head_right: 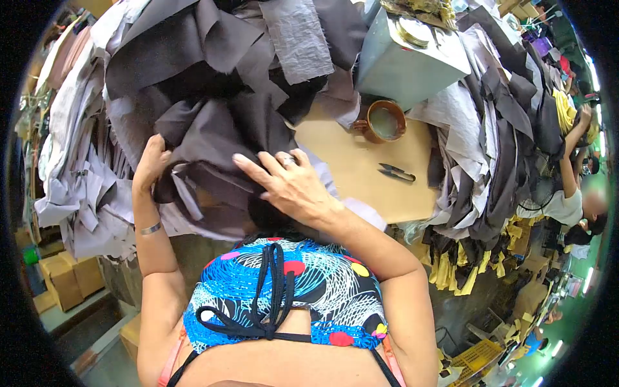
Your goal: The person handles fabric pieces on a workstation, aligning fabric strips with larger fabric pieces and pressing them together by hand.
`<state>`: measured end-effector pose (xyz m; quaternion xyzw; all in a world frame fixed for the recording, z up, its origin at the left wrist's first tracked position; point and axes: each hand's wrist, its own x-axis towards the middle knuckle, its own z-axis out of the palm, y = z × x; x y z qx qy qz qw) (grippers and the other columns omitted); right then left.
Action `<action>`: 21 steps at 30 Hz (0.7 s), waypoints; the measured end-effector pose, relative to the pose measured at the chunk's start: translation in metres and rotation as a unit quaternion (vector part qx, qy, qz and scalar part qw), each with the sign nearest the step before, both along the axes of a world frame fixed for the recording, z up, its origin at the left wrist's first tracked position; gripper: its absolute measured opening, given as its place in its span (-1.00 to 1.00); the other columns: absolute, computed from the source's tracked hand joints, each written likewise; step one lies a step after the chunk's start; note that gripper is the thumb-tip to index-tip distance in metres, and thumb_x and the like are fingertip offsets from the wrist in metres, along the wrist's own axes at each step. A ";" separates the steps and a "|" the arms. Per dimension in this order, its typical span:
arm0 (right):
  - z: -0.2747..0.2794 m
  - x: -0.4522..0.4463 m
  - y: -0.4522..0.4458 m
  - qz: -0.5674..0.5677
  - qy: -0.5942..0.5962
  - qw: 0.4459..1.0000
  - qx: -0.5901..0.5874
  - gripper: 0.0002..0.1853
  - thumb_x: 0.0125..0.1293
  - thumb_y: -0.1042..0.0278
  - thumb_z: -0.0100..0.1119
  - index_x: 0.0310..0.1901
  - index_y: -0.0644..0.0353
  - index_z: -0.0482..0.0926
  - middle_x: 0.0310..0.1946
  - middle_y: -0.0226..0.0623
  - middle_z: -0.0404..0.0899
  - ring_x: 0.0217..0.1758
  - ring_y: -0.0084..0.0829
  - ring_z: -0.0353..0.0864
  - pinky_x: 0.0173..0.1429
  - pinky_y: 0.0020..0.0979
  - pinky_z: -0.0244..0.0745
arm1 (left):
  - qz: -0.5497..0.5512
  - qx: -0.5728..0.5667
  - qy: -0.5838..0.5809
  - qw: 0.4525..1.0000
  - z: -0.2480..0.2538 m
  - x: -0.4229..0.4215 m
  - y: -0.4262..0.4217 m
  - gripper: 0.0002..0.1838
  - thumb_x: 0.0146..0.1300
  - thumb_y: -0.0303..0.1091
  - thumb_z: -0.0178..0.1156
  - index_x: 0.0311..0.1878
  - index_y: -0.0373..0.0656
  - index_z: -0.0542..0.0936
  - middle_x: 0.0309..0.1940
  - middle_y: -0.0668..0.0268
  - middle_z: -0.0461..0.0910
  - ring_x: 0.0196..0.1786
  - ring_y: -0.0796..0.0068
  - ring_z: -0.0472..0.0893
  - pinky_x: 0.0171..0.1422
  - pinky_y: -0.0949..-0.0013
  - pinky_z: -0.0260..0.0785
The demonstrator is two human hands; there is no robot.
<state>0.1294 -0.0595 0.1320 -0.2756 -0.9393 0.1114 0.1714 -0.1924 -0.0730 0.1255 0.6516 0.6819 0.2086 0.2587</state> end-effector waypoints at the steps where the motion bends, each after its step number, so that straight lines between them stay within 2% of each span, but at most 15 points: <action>1: -0.016 0.007 0.000 -0.010 -0.003 1.000 -0.025 -0.14 -0.07 0.23 0.35 0.33 -0.08 0.17 0.05 -0.23 0.36 0.00 -0.24 0.44 0.08 -0.20 0.30 | 0.021 0.016 0.058 0.998 -0.011 -0.017 -0.008 -0.69 -0.08 -0.63 -0.04 -0.19 -0.42 0.44 -0.19 -0.17 0.49 -0.08 -0.15 0.46 0.00 0.12 0.31; 3: -0.039 0.030 -0.004 -0.057 0.019 0.995 -0.080 -0.07 -0.12 0.26 0.39 0.35 -0.06 0.13 0.28 -0.17 0.21 0.22 -0.14 0.34 0.28 -0.16 0.21 | 0.059 0.043 0.173 0.982 -0.040 -0.042 -0.030 -0.77 -0.06 -0.61 -0.03 -0.25 -0.43 0.41 -0.27 -0.21 0.46 -0.12 -0.23 0.42 -0.04 0.07 0.29; 6: -0.048 0.061 -0.013 -0.155 0.103 0.973 -0.136 0.01 -0.09 0.30 0.39 0.40 0.06 0.00 0.28 -0.10 0.20 0.24 -0.04 0.30 0.27 -0.11 0.20 | 0.107 0.072 0.108 0.986 -0.051 -0.047 -0.051 -0.83 -0.02 -0.58 -0.01 -0.30 -0.42 0.38 -0.33 -0.17 0.45 -0.17 -0.22 0.43 -0.07 0.03 0.27; 7: -0.051 0.069 -0.017 -0.175 0.093 0.969 -0.149 0.02 -0.10 0.31 0.39 0.40 0.07 -0.03 0.24 -0.08 0.25 0.22 -0.03 0.32 0.26 -0.11 0.21 | 0.132 0.017 0.103 0.986 -0.048 -0.046 -0.056 -0.74 0.03 -0.55 0.01 -0.18 -0.44 0.41 -0.23 -0.21 0.47 -0.11 -0.19 0.45 0.00 0.10 0.29; 9: -0.054 0.080 -0.022 -0.212 0.073 0.959 -0.172 0.06 -0.11 0.32 0.39 0.41 0.09 -0.08 0.17 -0.05 0.34 0.18 -0.01 0.36 0.23 -0.10 0.24 | 0.203 -0.031 0.070 0.976 -0.042 -0.037 -0.059 -0.55 0.10 -0.51 0.04 0.09 -0.44 0.32 0.07 -0.11 0.38 0.16 0.03 0.35 0.25 0.26 0.14; 10: -0.055 0.083 -0.024 -0.215 0.051 0.948 -0.229 0.05 -0.09 0.36 0.37 0.41 0.10 -0.10 0.16 -0.02 0.35 0.17 -0.02 0.37 0.23 -0.13 0.26 | 0.239 -0.054 0.052 0.968 -0.040 -0.033 -0.060 -0.46 0.13 -0.49 0.05 0.22 -0.43 0.28 0.22 -0.06 0.33 0.30 0.14 0.30 0.37 0.35 0.06; 11: -0.056 0.085 -0.026 -0.217 0.030 0.933 -0.285 0.04 -0.06 0.40 0.35 0.41 0.12 -0.12 0.16 0.00 0.36 0.17 -0.02 0.39 0.22 -0.17 0.29 | 0.234 -0.007 -0.018 0.972 -0.065 -0.052 -0.067 -0.41 0.20 -0.42 0.05 0.28 -0.46 0.20 0.29 0.01 0.25 0.34 0.25 0.25 0.44 0.39 -0.06; 12: -0.058 0.086 -0.029 -0.218 0.010 0.914 -0.342 0.03 -0.04 0.44 0.33 0.42 0.13 -0.14 0.15 0.02 0.37 0.16 -0.03 0.40 0.22 -0.20 0.31 | 0.237 0.001 -0.087 0.968 -0.062 -0.047 -0.065 -0.47 0.19 -0.43 0.05 0.22 -0.44 0.26 0.18 0.01 0.35 0.22 0.27 0.34 0.34 0.38 0.05; 14: -0.066 0.084 -0.030 -0.207 0.006 0.937 -0.280 -0.03 0.00 0.52 0.22 0.42 0.13 -0.14 0.04 0.00 0.44 0.04 -0.04 0.47 0.16 -0.18 0.34 | 0.242 0.021 -0.224 0.944 -0.055 -0.035 -0.062 -0.58 0.15 -0.44 0.06 0.09 -0.41 0.39 -0.05 0.03 0.54 -0.04 0.31 0.51 0.14 0.36 0.28; 15: -0.071 0.083 -0.029 -0.201 0.003 0.948 -0.248 -0.06 0.01 0.56 0.17 0.42 0.12 -0.13 -0.02 -0.01 0.48 -0.02 -0.05 0.50 0.13 -0.16 0.36 | 0.216 0.013 -0.185 0.959 -0.046 -0.027 -0.060 -0.57 0.15 -0.45 0.06 0.11 -0.40 0.39 -0.02 0.03 0.53 0.00 0.30 0.51 0.16 0.36 0.27; 17: -0.086 0.082 -0.026 -0.207 0.058 0.936 -0.278 -0.12 0.05 0.63 0.06 0.41 0.09 -0.11 -0.13 0.07 0.49 -0.14 0.06 0.50 0.02 -0.09 0.39 | 0.164 -0.004 -0.106 0.981 -0.027 -0.013 -0.059 -0.56 0.17 -0.47 0.06 0.14 -0.39 0.39 0.03 0.04 0.51 0.07 0.30 0.49 0.20 0.37 0.26; 20: -0.089 0.078 -0.011 -0.213 0.126 0.937 -0.247 -0.19 0.10 0.69 -0.04 0.40 0.06 -0.06 -0.25 0.08 0.50 -0.29 0.10 0.50 -0.07 -0.08 0.42 | 0.220 0.094 -0.006 0.971 -0.024 -0.024 -0.067 -0.69 0.09 -0.46 0.13 -0.07 -0.35 0.53 -0.35 0.18 0.62 -0.30 0.41 0.55 -0.11 0.37 0.38; 21: -0.087 0.076 -0.006 -0.216 0.145 0.939 -0.224 -0.20 0.11 0.71 -0.06 0.40 0.05 -0.05 -0.29 0.07 0.50 -0.34 0.09 0.50 -0.09 -0.09 0.43 | 0.218 0.181 0.038 0.958 -0.033 -0.043 -0.075 -0.75 0.07 -0.49 0.12 -0.15 -0.34 0.56 -0.45 0.21 0.62 -0.43 0.46 0.52 -0.23 0.36 0.39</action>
